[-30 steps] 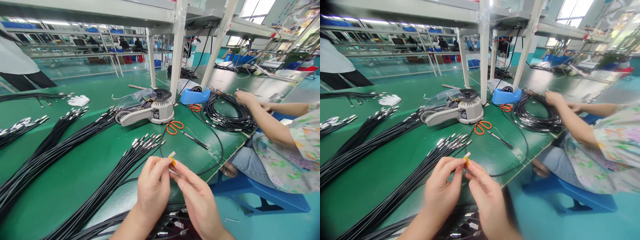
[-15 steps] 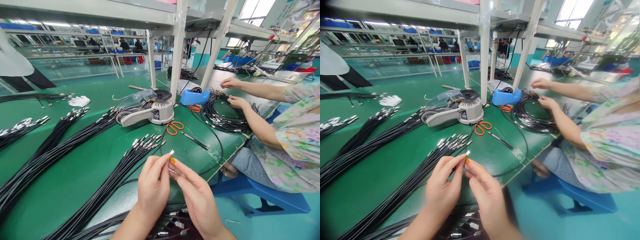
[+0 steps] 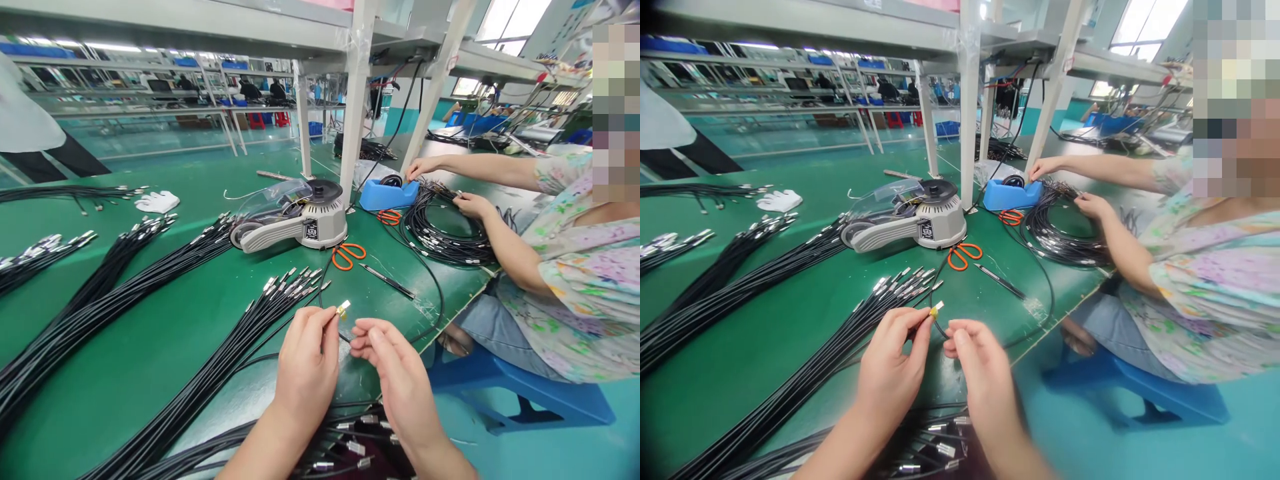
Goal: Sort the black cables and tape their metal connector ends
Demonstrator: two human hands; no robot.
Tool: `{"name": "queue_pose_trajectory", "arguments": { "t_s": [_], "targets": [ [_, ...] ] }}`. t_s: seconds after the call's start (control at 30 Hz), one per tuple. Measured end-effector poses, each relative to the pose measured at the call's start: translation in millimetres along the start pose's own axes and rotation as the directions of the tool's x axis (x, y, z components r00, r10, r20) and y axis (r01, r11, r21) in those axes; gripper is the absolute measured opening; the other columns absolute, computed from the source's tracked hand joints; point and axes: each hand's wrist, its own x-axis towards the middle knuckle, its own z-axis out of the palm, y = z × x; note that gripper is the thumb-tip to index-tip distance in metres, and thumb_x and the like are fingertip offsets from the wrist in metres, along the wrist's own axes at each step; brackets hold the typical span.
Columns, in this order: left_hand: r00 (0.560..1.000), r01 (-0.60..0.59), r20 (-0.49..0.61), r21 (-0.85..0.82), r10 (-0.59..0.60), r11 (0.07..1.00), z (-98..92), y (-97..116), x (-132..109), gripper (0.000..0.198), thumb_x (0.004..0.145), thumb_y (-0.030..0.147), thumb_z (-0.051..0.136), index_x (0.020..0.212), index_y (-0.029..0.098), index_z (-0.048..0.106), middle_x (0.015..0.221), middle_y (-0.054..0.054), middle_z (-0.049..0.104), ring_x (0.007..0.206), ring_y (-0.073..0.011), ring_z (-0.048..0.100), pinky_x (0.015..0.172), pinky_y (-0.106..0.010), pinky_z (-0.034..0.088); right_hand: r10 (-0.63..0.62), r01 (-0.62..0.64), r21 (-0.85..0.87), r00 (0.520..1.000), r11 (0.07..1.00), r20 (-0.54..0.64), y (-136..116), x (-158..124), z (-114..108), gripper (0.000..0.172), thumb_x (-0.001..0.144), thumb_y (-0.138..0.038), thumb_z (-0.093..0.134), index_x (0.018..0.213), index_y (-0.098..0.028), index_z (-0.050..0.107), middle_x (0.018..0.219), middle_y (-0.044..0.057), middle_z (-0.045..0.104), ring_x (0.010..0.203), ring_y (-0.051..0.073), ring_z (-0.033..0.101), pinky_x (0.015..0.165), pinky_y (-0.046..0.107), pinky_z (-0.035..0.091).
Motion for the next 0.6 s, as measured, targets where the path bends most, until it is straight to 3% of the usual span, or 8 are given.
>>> {"name": "queue_pose_trajectory", "arguments": {
  "t_s": [0.1,0.3,0.6],
  "targets": [
    [0.999,-0.039,0.0,0.045,0.039,0.998,0.6,-1,-2,0.012,0.085,0.012,0.054,0.095,0.016,0.059,0.085,-0.004,0.059,0.076,-0.0132,0.059,0.067,-0.026,0.052,-0.019,0.021,-0.055,0.999,0.998,0.028,-13,12,11,0.029,0.08,-0.046,0.062,0.088,-0.018,0.061,0.075,0.0,0.061,0.071,0.014,0.057,0.07,0.027,0.049],
    [0.999,-0.041,0.018,0.055,0.04,0.998,-1.5,0,-1,0.013,0.085,0.013,0.053,0.096,0.017,0.059,0.086,-0.004,0.059,0.078,-0.0141,0.059,0.068,-0.027,0.052,-0.005,0.012,-0.126,0.998,0.992,0.059,-21,17,26,0.028,0.076,-0.043,0.065,0.077,-0.016,0.057,0.073,0.001,0.059,0.069,0.015,0.056,0.066,0.027,0.047],
    [0.972,0.213,0.127,-0.106,-0.199,0.971,-8.1,1,3,0.007,0.086,0.02,0.053,0.083,0.018,0.06,0.078,-0.001,0.06,0.071,-0.0126,0.059,0.065,-0.025,0.049,-0.181,0.2,-0.31,0.979,0.93,0.088,-13,17,14,0.017,0.085,-0.033,0.056,0.079,-0.017,0.059,0.077,0.002,0.059,0.074,0.015,0.054,0.071,0.028,0.045]
  ]
}}
